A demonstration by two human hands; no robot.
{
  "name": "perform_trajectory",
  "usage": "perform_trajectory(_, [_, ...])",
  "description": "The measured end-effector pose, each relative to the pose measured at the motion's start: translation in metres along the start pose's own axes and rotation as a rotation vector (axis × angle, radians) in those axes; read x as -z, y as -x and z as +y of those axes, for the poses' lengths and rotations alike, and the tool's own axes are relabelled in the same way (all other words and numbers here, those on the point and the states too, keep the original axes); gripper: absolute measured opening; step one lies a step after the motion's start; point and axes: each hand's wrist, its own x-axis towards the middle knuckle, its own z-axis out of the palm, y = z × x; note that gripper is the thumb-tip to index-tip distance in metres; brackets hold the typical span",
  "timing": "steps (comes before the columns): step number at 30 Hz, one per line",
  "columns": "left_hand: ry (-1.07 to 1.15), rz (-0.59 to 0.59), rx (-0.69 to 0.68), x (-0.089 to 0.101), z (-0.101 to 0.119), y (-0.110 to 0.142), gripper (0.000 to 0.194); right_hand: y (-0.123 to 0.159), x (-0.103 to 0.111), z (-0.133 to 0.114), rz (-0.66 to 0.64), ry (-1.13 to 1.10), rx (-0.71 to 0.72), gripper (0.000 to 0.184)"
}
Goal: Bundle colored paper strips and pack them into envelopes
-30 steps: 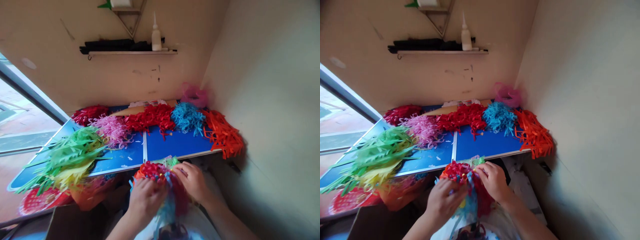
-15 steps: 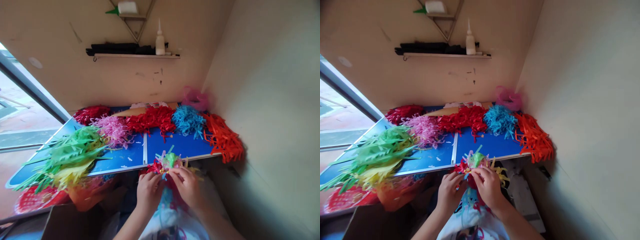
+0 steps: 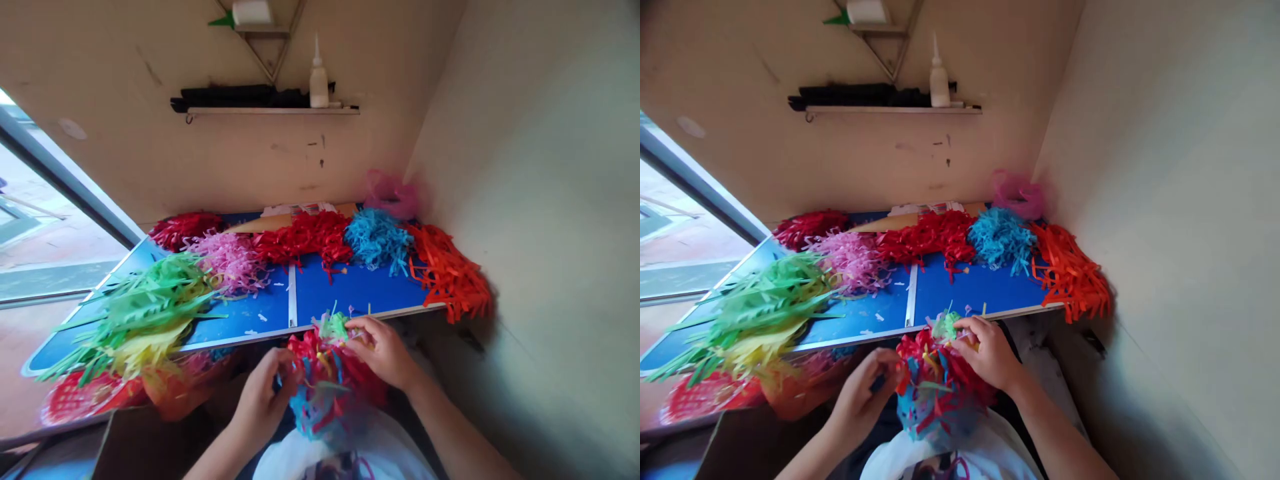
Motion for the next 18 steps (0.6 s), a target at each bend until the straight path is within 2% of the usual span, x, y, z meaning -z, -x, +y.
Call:
perform_trajectory(2, [-0.068,0.086,0.050,0.007,-0.004,-0.007,0.019,-0.003,0.005,-0.003,-0.044,0.006,0.086,0.010])
perform_trajectory(4, [-0.111,0.081,0.004,0.012,-0.004,-0.014,0.020,-0.007,0.007,-0.006,-0.046,0.024,0.143,0.019])
perform_trajectory(7, [-0.147,0.040,-0.032,0.020,0.002,-0.022,0.021,-0.011,0.007,-0.009,-0.032,0.078,0.190,0.018])
perform_trajectory(11, [-0.084,0.063,0.066,0.025,0.012,-0.028,0.027,-0.018,0.007,-0.008,-0.030,0.120,0.251,0.017])
perform_trajectory(14, [0.027,-0.028,0.155,0.027,0.018,-0.033,0.035,-0.024,0.010,-0.005,-0.059,0.133,0.271,0.023])
perform_trajectory(16, [-0.051,-0.101,0.154,0.027,0.019,-0.036,0.030,-0.029,0.014,-0.006,-0.090,0.190,0.327,0.023])
perform_trajectory(18, [-0.195,-0.110,0.090,0.025,0.018,-0.039,0.021,-0.034,0.021,-0.012,-0.148,0.313,0.399,0.020])
